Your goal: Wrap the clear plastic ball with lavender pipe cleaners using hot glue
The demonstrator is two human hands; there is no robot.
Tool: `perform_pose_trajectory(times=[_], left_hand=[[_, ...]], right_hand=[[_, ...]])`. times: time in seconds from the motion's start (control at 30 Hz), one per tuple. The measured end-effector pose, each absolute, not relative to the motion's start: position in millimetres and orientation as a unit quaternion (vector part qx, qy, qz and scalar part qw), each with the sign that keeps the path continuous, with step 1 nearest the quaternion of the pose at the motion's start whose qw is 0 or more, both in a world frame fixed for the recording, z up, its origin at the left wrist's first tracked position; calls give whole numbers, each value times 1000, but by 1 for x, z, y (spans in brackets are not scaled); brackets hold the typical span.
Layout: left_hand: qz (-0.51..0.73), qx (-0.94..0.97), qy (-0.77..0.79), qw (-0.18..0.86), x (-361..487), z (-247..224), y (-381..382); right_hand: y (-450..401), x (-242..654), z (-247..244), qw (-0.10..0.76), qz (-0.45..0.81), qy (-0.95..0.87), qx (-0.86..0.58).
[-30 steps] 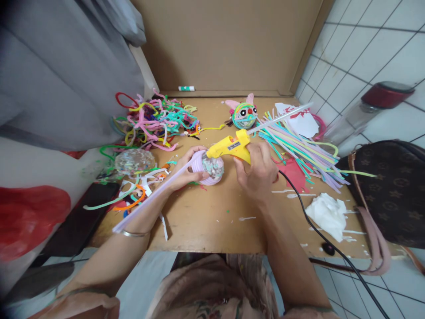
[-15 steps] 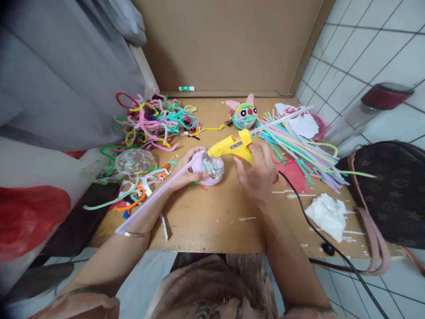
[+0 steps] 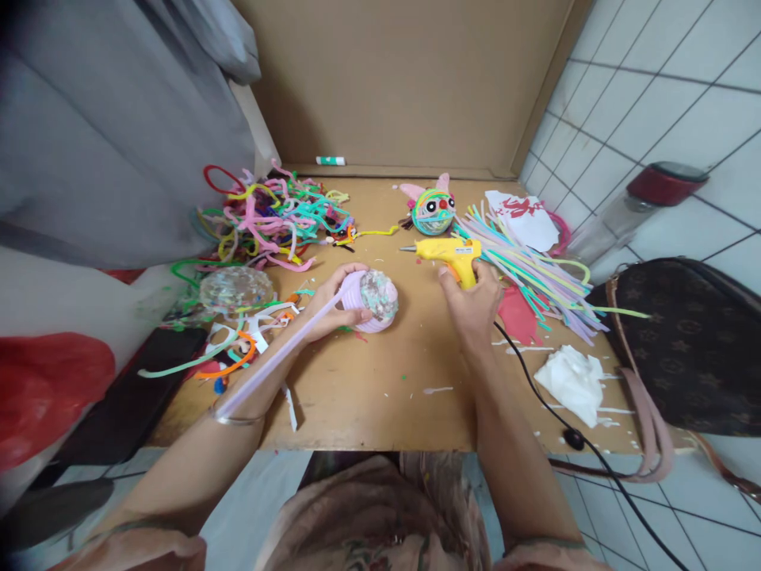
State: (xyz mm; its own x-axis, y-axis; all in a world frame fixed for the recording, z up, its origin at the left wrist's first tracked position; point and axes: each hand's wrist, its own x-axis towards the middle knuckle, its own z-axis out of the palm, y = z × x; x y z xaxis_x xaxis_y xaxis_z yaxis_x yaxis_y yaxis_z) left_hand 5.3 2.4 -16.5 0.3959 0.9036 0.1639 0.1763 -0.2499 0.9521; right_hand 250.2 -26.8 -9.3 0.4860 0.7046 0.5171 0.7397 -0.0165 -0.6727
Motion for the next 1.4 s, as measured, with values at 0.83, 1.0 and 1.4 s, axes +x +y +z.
perform_pose_trajectory(times=[0.83, 1.0, 1.4], left_hand=[[393, 730, 397, 394, 6, -11, 0], [388, 737, 395, 389, 5, -9, 1], [378, 702, 407, 446, 1, -4, 2]], right_hand=[[-67, 195, 28, 341, -88, -781, -515], [-73, 173, 43, 351, -108, -840, -400], [-63, 182, 16, 538, 11, -727, -426]])
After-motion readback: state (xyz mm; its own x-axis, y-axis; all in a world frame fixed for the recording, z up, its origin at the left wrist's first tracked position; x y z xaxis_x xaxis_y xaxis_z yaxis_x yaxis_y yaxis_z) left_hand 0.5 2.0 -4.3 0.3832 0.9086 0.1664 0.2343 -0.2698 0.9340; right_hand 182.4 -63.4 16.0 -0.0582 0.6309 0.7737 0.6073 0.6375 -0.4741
